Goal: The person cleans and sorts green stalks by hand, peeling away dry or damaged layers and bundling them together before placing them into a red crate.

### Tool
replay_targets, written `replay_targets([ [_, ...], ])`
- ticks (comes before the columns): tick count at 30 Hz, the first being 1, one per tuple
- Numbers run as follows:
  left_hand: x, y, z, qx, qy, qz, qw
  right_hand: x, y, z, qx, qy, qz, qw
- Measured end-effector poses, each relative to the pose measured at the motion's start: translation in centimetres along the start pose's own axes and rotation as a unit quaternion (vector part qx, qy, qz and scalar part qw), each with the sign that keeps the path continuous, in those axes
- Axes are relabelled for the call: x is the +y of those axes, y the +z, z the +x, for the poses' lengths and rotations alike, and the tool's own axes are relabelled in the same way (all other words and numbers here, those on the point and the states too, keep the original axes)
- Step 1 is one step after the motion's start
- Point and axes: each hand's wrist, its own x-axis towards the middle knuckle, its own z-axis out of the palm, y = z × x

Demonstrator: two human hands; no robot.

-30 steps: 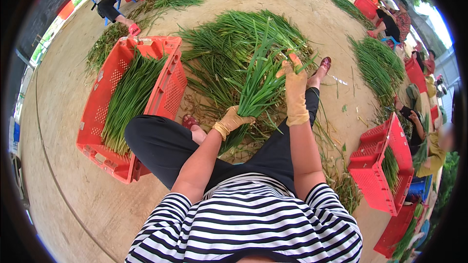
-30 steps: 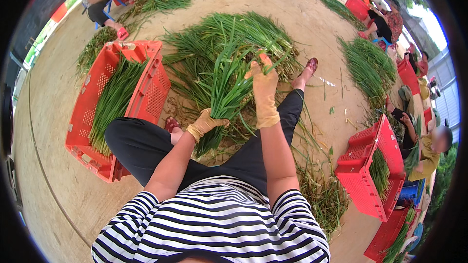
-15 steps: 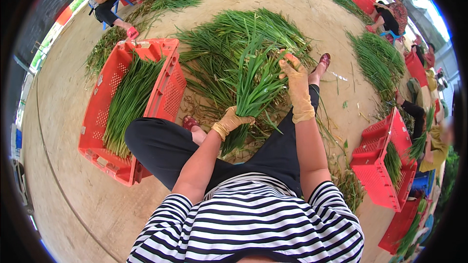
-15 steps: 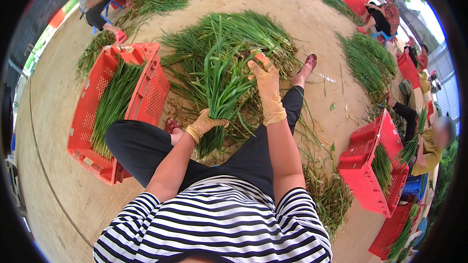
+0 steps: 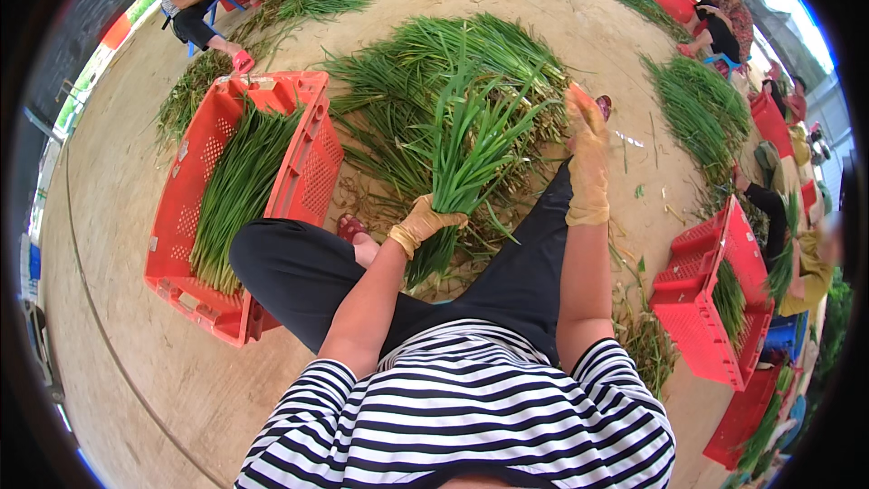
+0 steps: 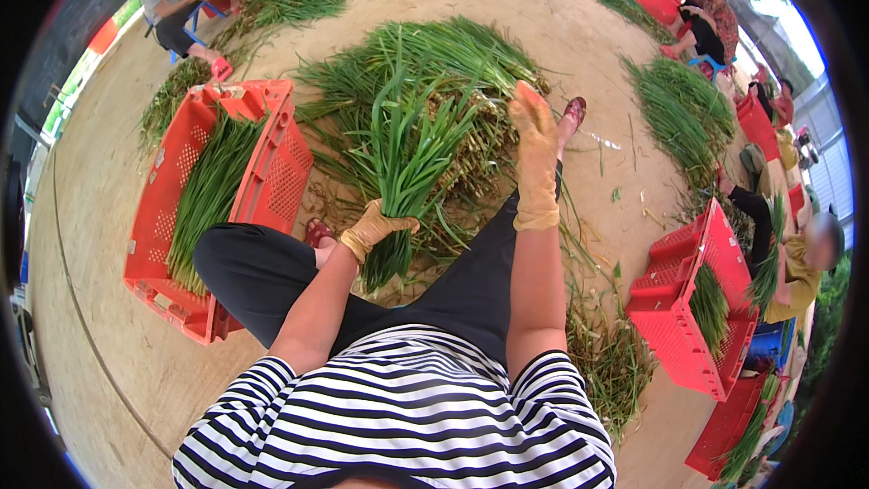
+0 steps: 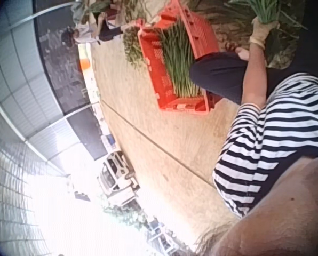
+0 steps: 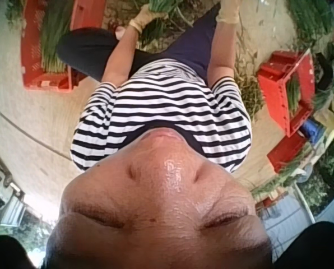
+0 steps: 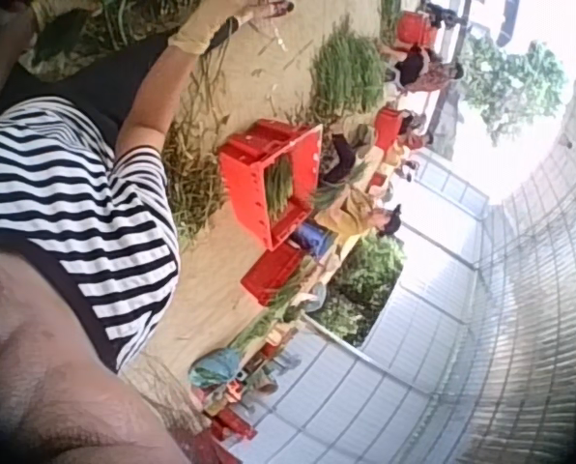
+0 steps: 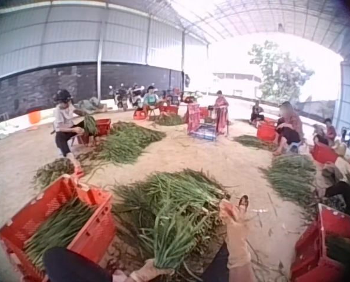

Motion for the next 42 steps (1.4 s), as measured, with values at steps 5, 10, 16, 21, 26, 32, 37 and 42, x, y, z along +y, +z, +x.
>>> replay_targets([
  [5, 0.4, 0.3, -0.2, -0.024, 0.000, 0.056, 0.998, 2.2, 1.2, 0.8, -0.238, 0.189, 0.046, 0.952],
  [10, -0.2, 0.0, -0.1, -0.029, -0.015, 0.032, 0.999, 2.8, 2.7, -0.9, -0.218, 0.195, 0.073, 0.954],
  [16, -0.2, 0.3, -0.2, -0.013, -0.036, 0.018, 0.999, 2.6, 4.0, -2.6, -0.185, 0.113, 0.038, 0.975],
  [21, -0.3, 0.5, -0.2, -0.027, -0.038, -0.003, 0.999, 6.9, 3.8, -2.5, -0.062, 0.268, 0.396, 0.876],
  [26, -1.3, 0.0, -0.1, 0.004, -0.042, 0.019, 0.999, 4.1, 4.2, -1.4, 0.066, 0.054, 0.187, 0.979],
  [32, -2.3, 0.0, 0.7, 0.012, -0.027, 0.014, 0.999, -4.9, 3.3, -1.6, -0.046, -0.107, -0.259, 0.959],
  [37, -1.6, 0.3, 0.5, 0.018, -0.049, 0.080, 0.995, -5.8, 5.5, -2.1, -0.144, -0.366, -0.512, 0.764],
  [42, -1.1, 0.5, 0.2, 0.015, -0.036, 0.154, 0.987, -4.5, 5.8, -2.0, -0.118, -0.384, -0.490, 0.773],
])
